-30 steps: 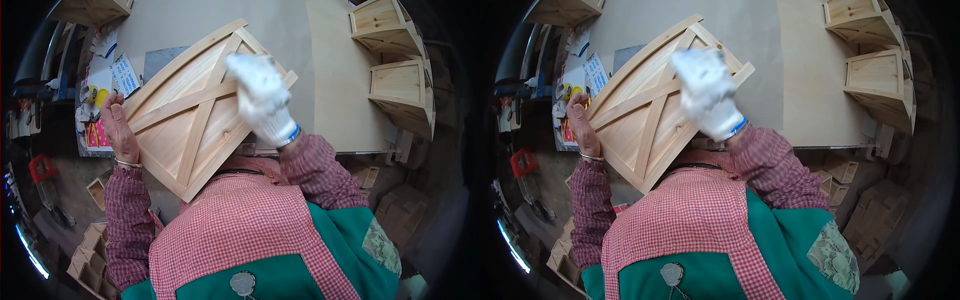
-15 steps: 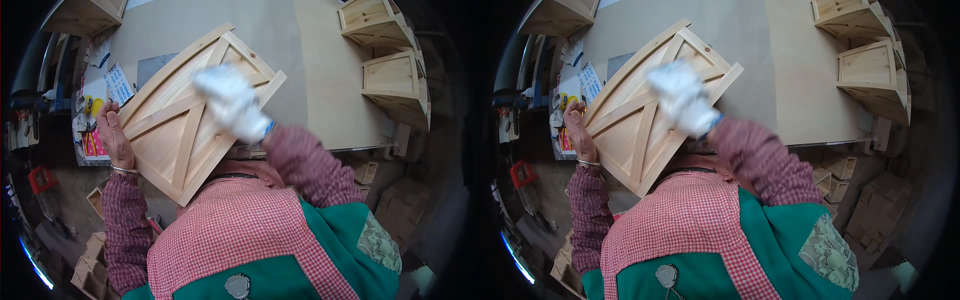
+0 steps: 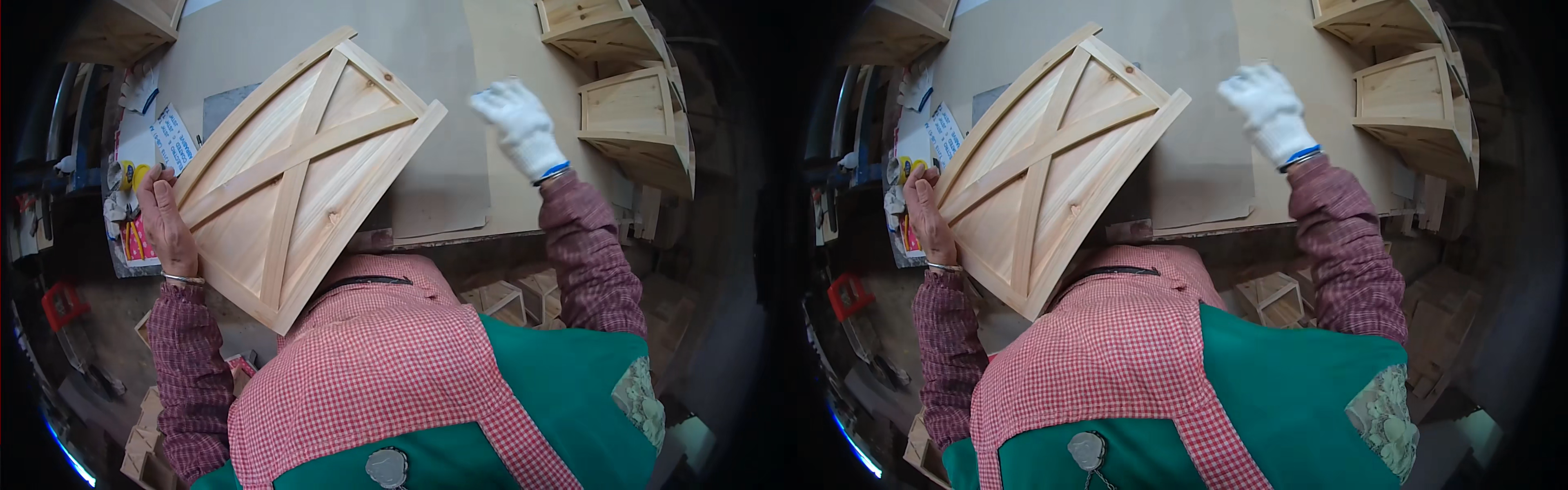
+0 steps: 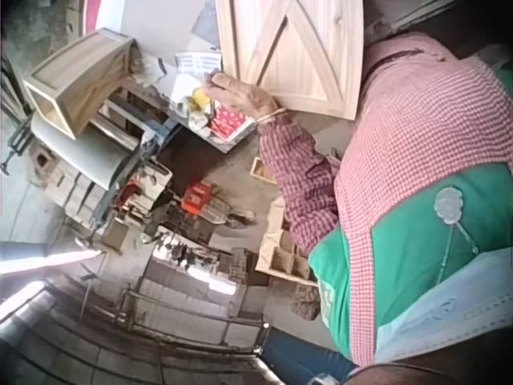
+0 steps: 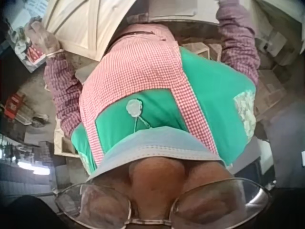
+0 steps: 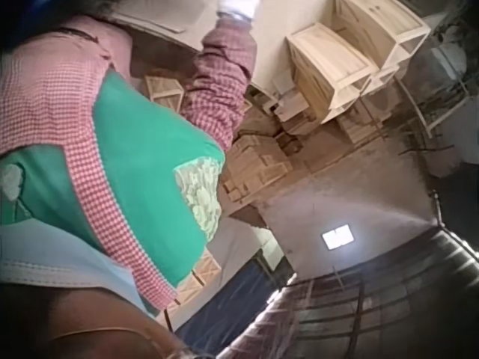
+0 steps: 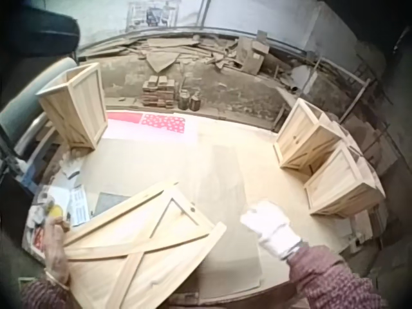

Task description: The person sands a wooden box using sandpaper on a workbench and then stacks wooden boxes onto a large stack of wooden boxes.

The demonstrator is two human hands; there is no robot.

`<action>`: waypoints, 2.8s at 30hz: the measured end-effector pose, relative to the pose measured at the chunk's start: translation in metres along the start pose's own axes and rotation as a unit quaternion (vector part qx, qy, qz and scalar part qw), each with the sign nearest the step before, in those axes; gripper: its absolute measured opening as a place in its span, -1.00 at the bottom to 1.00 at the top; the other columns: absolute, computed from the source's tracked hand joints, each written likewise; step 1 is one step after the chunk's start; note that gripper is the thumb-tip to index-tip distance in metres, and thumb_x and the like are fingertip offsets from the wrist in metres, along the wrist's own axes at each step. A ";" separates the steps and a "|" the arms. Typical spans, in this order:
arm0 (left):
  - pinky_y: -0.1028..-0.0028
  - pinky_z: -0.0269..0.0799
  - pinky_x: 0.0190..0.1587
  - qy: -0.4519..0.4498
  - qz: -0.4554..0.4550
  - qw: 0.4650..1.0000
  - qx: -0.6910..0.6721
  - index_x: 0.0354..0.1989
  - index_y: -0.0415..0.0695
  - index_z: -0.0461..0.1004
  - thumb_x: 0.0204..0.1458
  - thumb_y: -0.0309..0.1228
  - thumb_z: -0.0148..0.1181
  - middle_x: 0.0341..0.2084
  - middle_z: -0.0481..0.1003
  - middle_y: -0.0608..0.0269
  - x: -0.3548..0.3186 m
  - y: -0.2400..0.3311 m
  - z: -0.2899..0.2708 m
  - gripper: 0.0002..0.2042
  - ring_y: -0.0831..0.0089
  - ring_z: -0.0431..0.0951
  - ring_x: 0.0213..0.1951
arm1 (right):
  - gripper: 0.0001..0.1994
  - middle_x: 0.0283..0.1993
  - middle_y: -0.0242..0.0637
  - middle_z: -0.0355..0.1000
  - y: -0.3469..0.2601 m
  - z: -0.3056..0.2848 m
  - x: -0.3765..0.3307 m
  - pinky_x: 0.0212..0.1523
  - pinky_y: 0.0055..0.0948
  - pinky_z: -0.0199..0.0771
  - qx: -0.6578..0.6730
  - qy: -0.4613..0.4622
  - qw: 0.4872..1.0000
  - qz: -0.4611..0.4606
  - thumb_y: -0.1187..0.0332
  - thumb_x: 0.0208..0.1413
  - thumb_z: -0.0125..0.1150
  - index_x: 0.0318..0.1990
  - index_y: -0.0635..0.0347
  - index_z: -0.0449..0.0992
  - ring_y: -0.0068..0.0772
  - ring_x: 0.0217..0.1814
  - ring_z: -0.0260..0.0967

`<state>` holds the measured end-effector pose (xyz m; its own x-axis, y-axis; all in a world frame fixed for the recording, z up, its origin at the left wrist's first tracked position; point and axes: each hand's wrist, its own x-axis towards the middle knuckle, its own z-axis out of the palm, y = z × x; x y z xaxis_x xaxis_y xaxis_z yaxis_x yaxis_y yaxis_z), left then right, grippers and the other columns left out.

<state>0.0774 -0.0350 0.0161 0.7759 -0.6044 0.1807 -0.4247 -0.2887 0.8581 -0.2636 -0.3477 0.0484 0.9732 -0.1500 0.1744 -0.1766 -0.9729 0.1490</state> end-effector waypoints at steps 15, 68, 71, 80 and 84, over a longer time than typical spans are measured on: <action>0.43 0.23 0.11 0.006 -0.005 1.000 0.016 0.10 -0.29 0.28 0.29 -0.17 -0.21 -0.11 0.43 0.10 0.005 0.004 0.005 -0.58 0.38 0.40 -0.03 | -0.71 -0.04 -0.29 0.45 0.040 0.027 -0.017 0.16 -0.43 0.34 0.058 -0.088 0.993 0.058 0.46 0.06 0.01 -0.03 0.12 0.45 -0.40 0.11 0.33; 0.50 0.34 -0.06 0.149 -0.276 0.891 -0.328 0.01 -0.24 0.36 0.28 -0.22 -0.20 -0.17 0.46 0.23 -0.079 -0.010 -0.018 -0.65 0.54 0.46 -0.17 | -0.48 0.06 -0.29 0.47 0.007 0.034 0.129 0.11 -0.54 0.31 0.266 -0.081 0.916 0.290 0.66 0.00 -0.19 0.07 -0.03 0.50 -0.36 0.12 0.39; 0.46 0.35 -0.06 0.121 -0.311 0.914 -0.229 0.01 -0.21 0.37 0.24 -0.23 -0.12 -0.15 0.46 0.21 -0.086 -0.032 -0.022 -0.67 0.47 0.47 -0.16 | -0.50 0.04 -0.29 0.48 -0.028 0.027 0.129 0.01 -0.53 0.38 0.342 -0.060 0.877 0.333 0.64 0.03 -0.20 0.08 0.01 0.48 -0.33 0.02 0.45; 0.24 0.37 -0.07 -0.027 -0.077 0.903 0.422 0.10 -0.13 0.28 0.02 -0.24 0.12 -0.03 0.39 0.03 -0.083 -0.193 -0.019 -0.54 0.08 0.45 -0.06 | -0.43 0.11 -0.03 0.39 -0.106 0.041 0.096 0.22 -0.34 0.25 0.292 0.139 0.940 0.113 0.80 -0.15 -0.20 0.06 0.24 0.46 -0.14 0.17 0.34; 0.15 0.36 -0.06 -0.050 0.016 0.854 0.518 0.11 -0.13 0.24 0.00 -0.25 0.12 -0.03 0.34 0.01 -0.061 -0.242 0.009 -0.52 0.05 0.43 -0.03 | -0.47 -0.02 -0.09 0.47 -0.109 0.047 0.097 0.17 -0.27 0.31 0.243 0.155 0.948 0.137 0.77 -0.22 -0.11 -0.03 0.21 0.51 -0.04 0.11 0.36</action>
<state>0.1285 0.0655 -0.2072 0.7337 -0.6705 0.1098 -0.6707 -0.7406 -0.0414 -0.1433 -0.2639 0.0031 0.7977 -0.4229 0.4300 -0.2549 -0.8826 -0.3951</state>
